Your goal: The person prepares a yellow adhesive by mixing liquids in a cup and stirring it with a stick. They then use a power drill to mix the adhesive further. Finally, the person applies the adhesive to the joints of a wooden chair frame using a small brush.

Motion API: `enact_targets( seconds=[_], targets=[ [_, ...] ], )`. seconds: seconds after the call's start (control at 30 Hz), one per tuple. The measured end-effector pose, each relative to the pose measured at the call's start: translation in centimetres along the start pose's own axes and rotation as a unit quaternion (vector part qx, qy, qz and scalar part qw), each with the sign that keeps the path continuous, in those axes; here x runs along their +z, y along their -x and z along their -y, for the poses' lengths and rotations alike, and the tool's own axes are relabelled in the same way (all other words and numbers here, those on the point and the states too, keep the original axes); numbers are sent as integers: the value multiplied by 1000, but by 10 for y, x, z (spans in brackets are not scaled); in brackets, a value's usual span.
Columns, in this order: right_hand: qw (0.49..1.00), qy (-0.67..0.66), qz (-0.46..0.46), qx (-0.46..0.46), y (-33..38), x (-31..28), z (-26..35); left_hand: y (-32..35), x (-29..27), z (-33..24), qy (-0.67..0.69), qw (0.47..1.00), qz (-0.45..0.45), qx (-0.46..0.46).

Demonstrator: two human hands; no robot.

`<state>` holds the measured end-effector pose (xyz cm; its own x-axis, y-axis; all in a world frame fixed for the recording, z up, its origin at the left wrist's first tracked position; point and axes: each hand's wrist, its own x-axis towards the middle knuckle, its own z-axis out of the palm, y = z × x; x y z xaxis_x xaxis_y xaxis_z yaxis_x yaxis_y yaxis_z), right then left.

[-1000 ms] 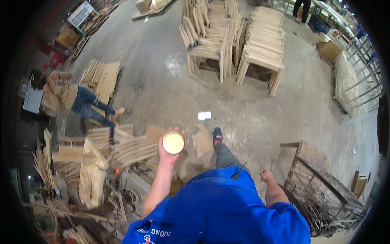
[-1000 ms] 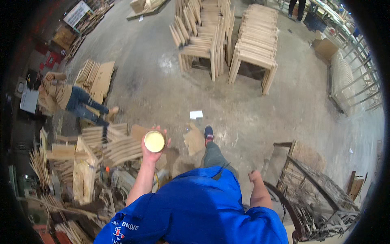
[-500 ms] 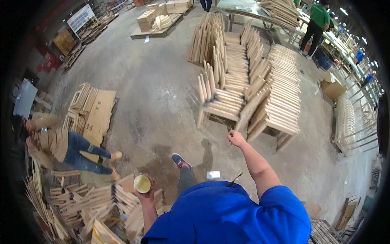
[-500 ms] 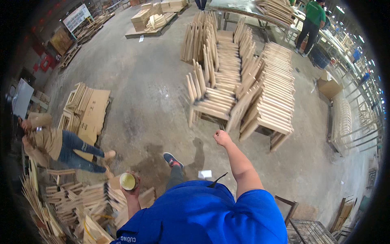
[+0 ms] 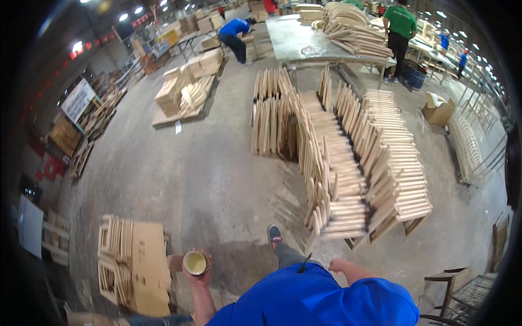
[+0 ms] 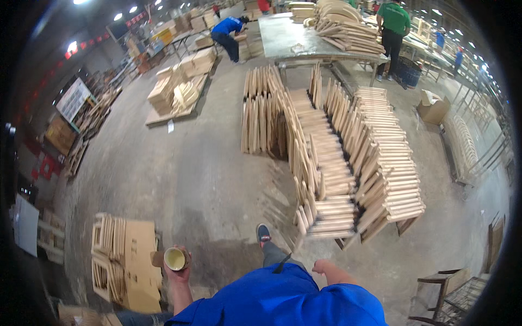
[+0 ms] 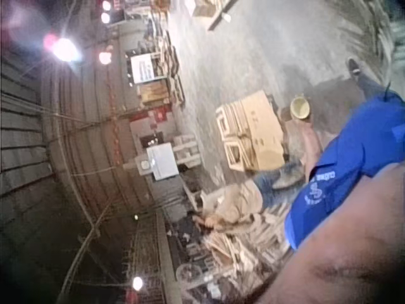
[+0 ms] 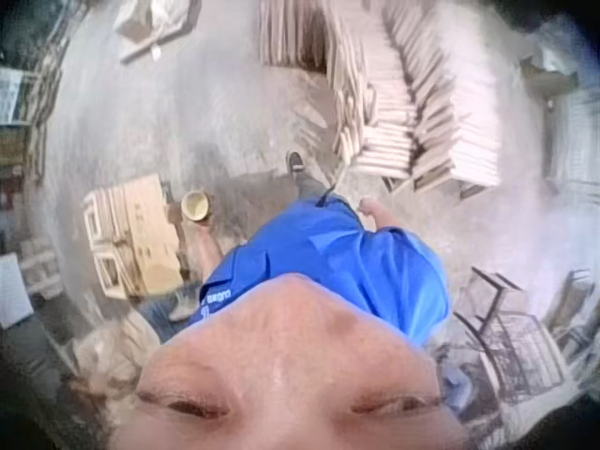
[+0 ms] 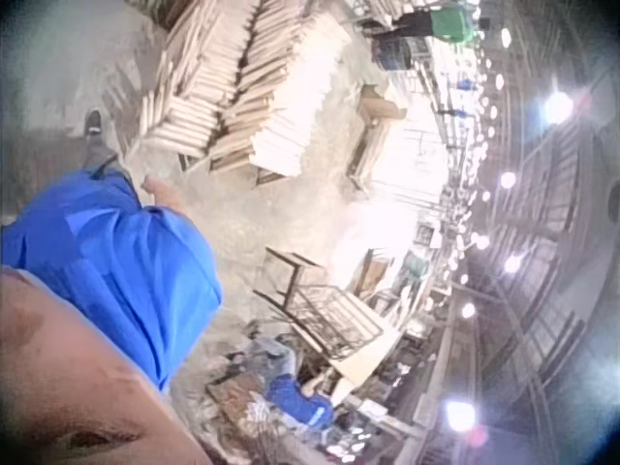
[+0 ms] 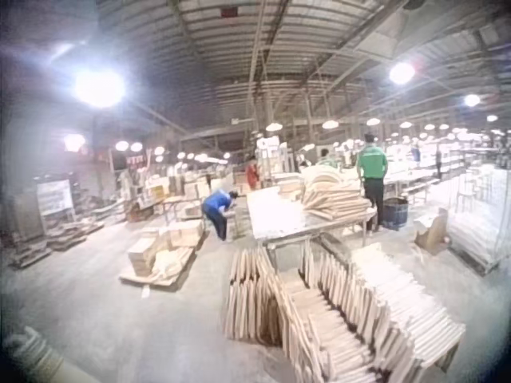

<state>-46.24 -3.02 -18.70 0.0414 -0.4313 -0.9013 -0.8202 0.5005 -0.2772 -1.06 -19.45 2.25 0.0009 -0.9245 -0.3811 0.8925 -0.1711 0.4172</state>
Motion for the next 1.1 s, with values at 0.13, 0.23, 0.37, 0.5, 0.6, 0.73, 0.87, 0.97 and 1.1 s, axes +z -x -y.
enact_targets(
  seconds=[0.13,0.23,0.37,0.5,0.6,0.73,0.87,0.97,1.1],
  targets=[
    [999,-9,30,-35,-82,-115,83,-128,46,-7,0,1000,16,-12],
    [989,-15,-90,-120,-131,-255,201,-186,62,-47,-9,999,-13,38],
    [938,-126,-211,-246,-178,-427,330,-280,77,-93,-30,997,-15,76],
    [881,-195,-279,-328,-222,-540,458,-385,81,-143,41,975,-182,120],
    [899,-59,-306,-307,-274,-580,496,-485,93,-182,-18,984,-120,130],
    [956,104,-224,-159,-315,-585,473,-646,158,-215,-3,988,-142,54],
    [933,-182,-309,40,-323,-573,410,-816,292,-196,-102,990,-76,-57],
    [918,-263,-279,100,-336,-597,432,-917,349,-184,-119,988,21,-97],
    [837,-469,-273,67,-369,-659,478,-1041,413,-150,-162,976,27,-139]
  ],
)
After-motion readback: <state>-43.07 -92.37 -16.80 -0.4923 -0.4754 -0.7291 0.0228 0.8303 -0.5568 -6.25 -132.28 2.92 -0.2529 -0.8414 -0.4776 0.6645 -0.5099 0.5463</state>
